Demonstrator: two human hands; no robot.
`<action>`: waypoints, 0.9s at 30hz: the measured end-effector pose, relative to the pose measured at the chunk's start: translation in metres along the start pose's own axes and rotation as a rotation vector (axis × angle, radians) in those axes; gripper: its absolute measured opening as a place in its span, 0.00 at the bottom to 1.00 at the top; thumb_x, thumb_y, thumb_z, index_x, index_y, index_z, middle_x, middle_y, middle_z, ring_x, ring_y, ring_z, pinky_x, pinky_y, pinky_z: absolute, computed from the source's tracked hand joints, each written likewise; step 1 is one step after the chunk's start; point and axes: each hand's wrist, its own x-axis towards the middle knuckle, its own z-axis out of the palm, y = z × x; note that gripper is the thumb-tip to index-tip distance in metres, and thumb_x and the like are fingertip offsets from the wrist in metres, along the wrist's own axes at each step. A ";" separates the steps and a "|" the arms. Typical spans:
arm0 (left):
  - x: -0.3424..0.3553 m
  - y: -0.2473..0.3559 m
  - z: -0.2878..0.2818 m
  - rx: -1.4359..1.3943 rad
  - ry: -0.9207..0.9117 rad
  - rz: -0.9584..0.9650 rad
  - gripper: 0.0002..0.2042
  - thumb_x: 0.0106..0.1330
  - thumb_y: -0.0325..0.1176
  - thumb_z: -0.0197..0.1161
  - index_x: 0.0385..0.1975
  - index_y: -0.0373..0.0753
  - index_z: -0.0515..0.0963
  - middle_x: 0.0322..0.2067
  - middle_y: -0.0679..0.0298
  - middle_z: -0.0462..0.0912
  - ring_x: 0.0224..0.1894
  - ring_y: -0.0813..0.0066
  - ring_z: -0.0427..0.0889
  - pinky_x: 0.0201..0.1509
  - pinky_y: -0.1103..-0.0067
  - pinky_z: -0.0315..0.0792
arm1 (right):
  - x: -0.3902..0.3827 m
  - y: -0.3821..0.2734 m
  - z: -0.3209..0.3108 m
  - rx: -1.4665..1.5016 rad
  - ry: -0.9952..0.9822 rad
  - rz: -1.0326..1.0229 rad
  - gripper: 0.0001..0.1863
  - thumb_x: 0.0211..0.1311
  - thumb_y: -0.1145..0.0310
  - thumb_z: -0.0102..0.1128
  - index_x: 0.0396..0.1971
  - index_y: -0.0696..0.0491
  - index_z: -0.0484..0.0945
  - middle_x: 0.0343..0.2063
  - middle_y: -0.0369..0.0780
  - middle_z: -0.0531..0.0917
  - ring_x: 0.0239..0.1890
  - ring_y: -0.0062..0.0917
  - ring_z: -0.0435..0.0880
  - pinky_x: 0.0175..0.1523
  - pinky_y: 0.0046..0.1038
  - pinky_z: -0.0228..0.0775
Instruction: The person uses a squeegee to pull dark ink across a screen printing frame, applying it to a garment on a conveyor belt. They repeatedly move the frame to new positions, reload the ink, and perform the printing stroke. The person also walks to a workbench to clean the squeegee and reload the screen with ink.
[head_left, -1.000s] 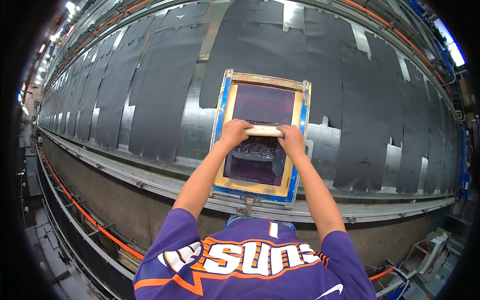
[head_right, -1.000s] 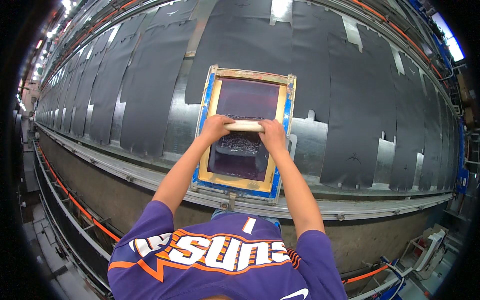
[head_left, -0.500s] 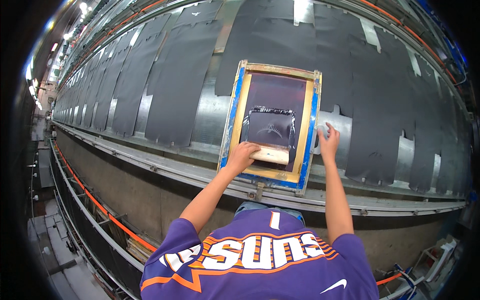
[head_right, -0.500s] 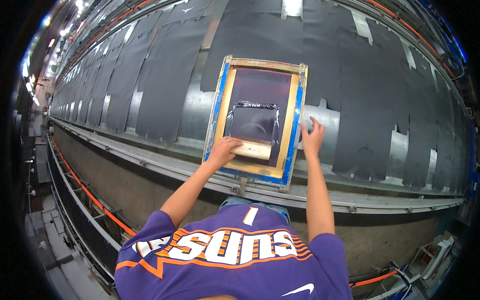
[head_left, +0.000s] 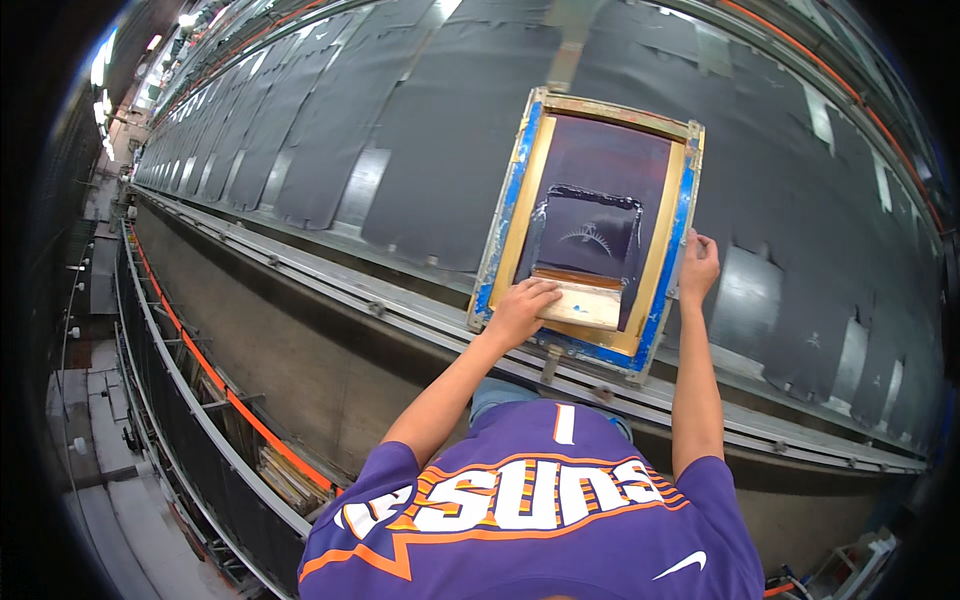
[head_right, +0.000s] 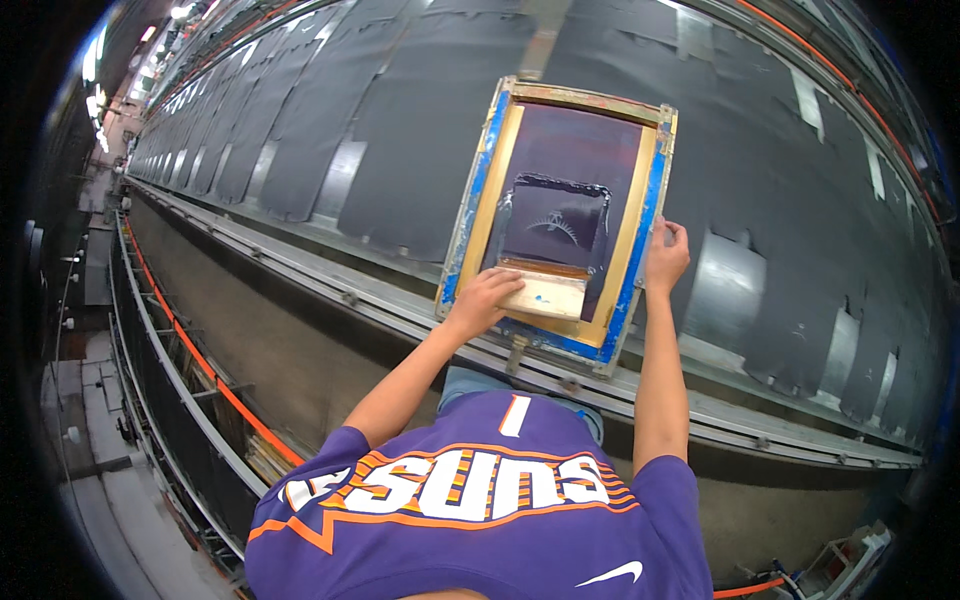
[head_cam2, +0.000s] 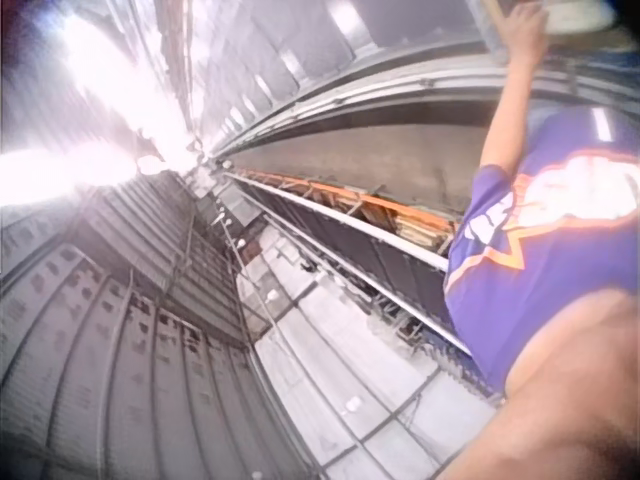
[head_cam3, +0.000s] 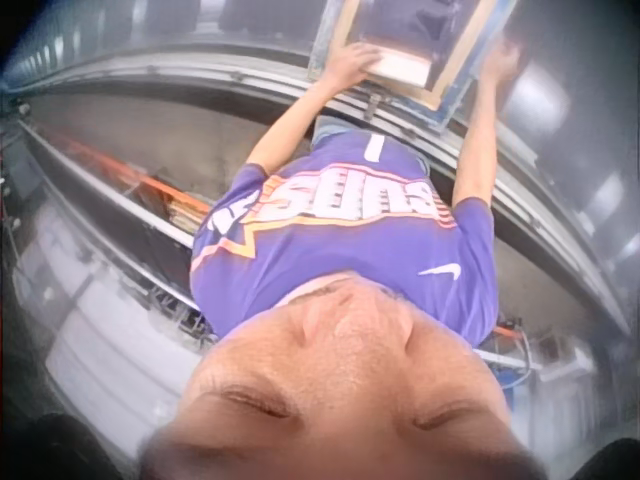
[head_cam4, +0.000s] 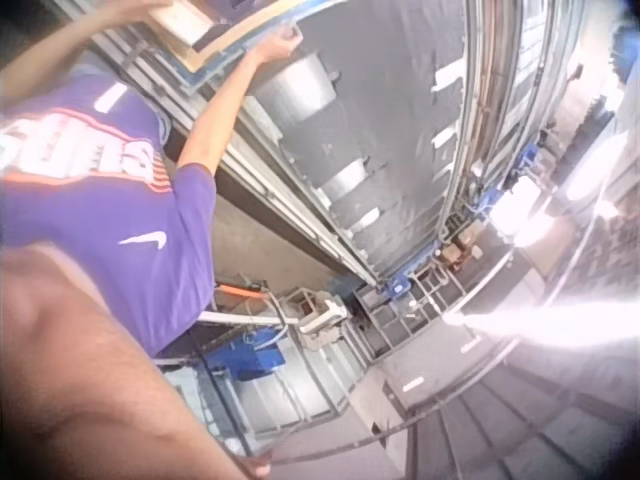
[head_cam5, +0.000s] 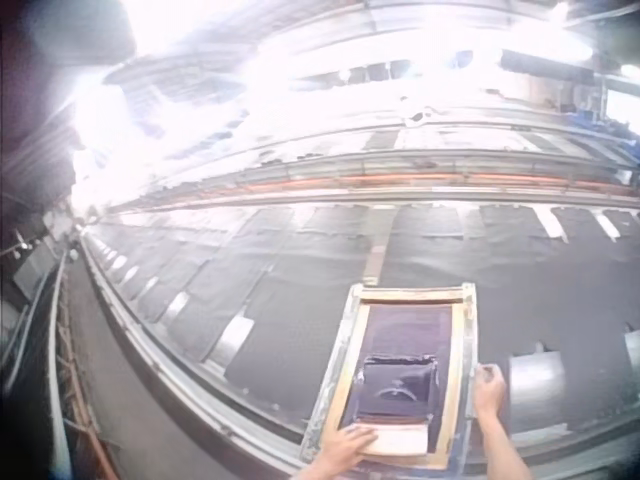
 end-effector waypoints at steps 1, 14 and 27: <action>-0.011 -0.023 -0.018 0.036 -0.008 0.000 0.27 0.47 0.20 0.66 0.53 0.41 0.80 0.58 0.62 0.79 0.63 0.58 0.73 0.66 0.66 0.70 | -0.019 -0.014 0.024 0.009 -0.001 -0.028 0.20 0.65 0.51 0.65 0.37 0.56 0.84 0.31 0.48 0.87 0.37 0.38 0.87 0.46 0.38 0.75; -0.107 -0.262 -0.185 0.192 -0.075 -0.079 0.29 0.48 0.23 0.70 0.55 0.44 0.80 0.58 0.64 0.81 0.61 0.58 0.77 0.64 0.66 0.73 | -0.175 -0.161 0.246 0.150 -0.070 -0.048 0.14 0.66 0.60 0.64 0.41 0.55 0.80 0.31 0.51 0.86 0.37 0.47 0.86 0.44 0.41 0.74; -0.055 -0.314 -0.185 0.218 -0.061 0.049 0.24 0.54 0.23 0.66 0.54 0.46 0.82 0.55 0.65 0.84 0.58 0.59 0.81 0.59 0.66 0.76 | -0.180 -0.194 0.220 -0.361 -0.389 -0.382 0.21 0.60 0.54 0.69 0.49 0.51 0.83 0.48 0.43 0.81 0.53 0.38 0.77 0.56 0.39 0.69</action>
